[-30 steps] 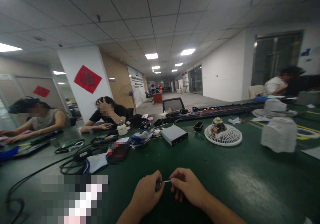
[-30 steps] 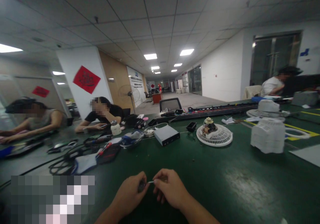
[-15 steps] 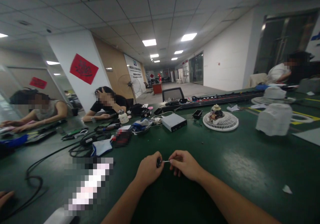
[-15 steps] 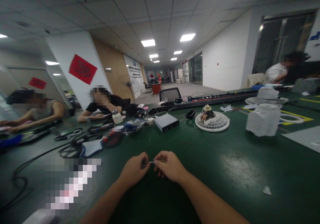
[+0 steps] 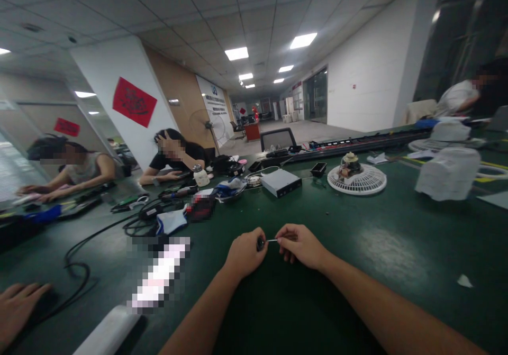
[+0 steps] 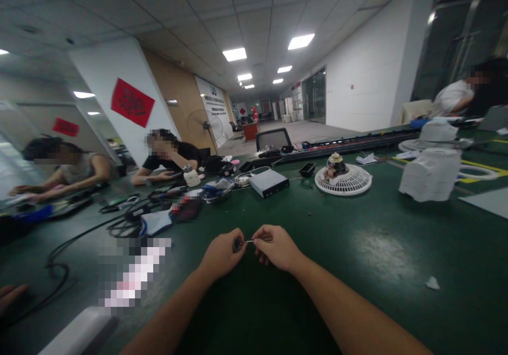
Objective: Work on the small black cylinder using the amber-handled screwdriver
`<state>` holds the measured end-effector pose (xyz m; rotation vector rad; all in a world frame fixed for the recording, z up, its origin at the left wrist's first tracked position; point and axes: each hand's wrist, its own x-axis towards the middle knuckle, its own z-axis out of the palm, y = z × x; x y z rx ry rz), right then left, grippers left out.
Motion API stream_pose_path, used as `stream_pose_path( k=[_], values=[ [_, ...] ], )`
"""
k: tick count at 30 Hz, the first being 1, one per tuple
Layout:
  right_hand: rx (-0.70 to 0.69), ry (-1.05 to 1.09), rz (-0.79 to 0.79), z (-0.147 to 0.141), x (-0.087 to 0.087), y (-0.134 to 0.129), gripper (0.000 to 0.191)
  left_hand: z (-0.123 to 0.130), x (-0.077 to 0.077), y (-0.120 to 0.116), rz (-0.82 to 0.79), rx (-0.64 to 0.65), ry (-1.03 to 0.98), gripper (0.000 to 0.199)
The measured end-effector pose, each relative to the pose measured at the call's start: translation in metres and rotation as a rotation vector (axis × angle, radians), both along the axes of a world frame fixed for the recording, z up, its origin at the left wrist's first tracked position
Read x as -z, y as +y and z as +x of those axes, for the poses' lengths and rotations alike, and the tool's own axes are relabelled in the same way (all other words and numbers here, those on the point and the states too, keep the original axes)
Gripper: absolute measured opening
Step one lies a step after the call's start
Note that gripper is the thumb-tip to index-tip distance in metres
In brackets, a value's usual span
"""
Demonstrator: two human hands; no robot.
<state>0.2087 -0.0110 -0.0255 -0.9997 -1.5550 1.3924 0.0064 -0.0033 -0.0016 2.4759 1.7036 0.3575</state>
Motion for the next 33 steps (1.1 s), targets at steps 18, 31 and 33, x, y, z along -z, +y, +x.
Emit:
stream_pose_path(
  k=[18,31,33],
  values=[
    [0.119,0.136,-0.043,0.005,-0.007,0.001,0.015,0.001,-0.01,-0.007,-0.021,0.013,-0.05,0.021],
    [0.015,-0.013,-0.001,0.004,-0.001,0.003,0.014,0.002,-0.003,-0.003,-0.001,0.016,-0.059,0.017],
    [0.013,-0.015,-0.004,0.004,-0.001,0.004,0.012,0.001,-0.003,-0.003,0.007,0.027,-0.069,0.017]
  ],
)
